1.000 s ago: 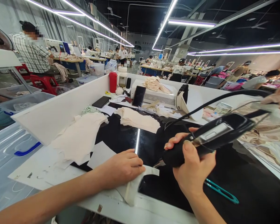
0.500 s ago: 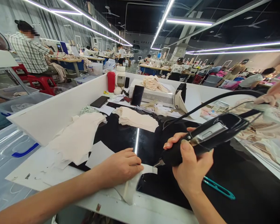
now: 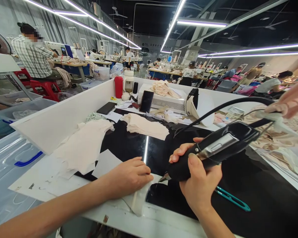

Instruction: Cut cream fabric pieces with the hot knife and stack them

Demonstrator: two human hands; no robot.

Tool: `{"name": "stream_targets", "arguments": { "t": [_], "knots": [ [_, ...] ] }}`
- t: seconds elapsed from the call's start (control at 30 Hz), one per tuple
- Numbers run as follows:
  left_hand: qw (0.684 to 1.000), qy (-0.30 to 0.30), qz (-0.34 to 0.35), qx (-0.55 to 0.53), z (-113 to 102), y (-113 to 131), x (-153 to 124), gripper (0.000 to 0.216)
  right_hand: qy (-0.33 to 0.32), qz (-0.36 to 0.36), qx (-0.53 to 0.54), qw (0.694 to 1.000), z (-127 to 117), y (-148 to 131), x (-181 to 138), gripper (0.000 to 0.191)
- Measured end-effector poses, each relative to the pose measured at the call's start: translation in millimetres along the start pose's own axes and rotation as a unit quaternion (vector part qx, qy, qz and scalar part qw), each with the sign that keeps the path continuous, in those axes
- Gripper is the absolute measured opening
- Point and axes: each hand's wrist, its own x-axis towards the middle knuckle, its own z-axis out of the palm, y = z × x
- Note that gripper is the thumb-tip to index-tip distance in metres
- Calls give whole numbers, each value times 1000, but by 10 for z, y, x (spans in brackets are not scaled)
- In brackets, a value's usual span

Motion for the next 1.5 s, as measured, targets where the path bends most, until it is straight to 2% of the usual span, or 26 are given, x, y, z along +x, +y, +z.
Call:
{"name": "stream_targets", "arguments": {
  "t": [0.3, 0.5, 0.83, 1.0, 1.37, 1.43, 1.5],
  "knots": [
    [1000, 5, 6, 2, 5, -4, -10, 17, 25, -12, -7, 1000, -48, -76, 49, 35],
    [1000, 11, 5, -4, 2, 0, -7, 22, 23, -17, -13, 1000, -99, -47, 52, 36],
    [1000, 13, 6, -6, -13, -13, -1, 22, 24, -2, -31, 999, -81, -62, 34, 35],
    [1000, 7, 11, -6, -20, -15, -7, 22, 33, -13, -6, 999, -79, -91, 49, 36],
    [1000, 0, 21, 17, -76, 0, -11, 20, 29, -24, -8, 999, -90, 45, 123, 40],
    [1000, -17, -3, 25, -115, 69, -32, 29, 27, -28, -10, 999, -104, 31, 94, 40],
    [997, -41, -57, 23, -138, 158, -71, 40, 28, -30, -15, 999, -119, 1, 57, 40]
  ]
}}
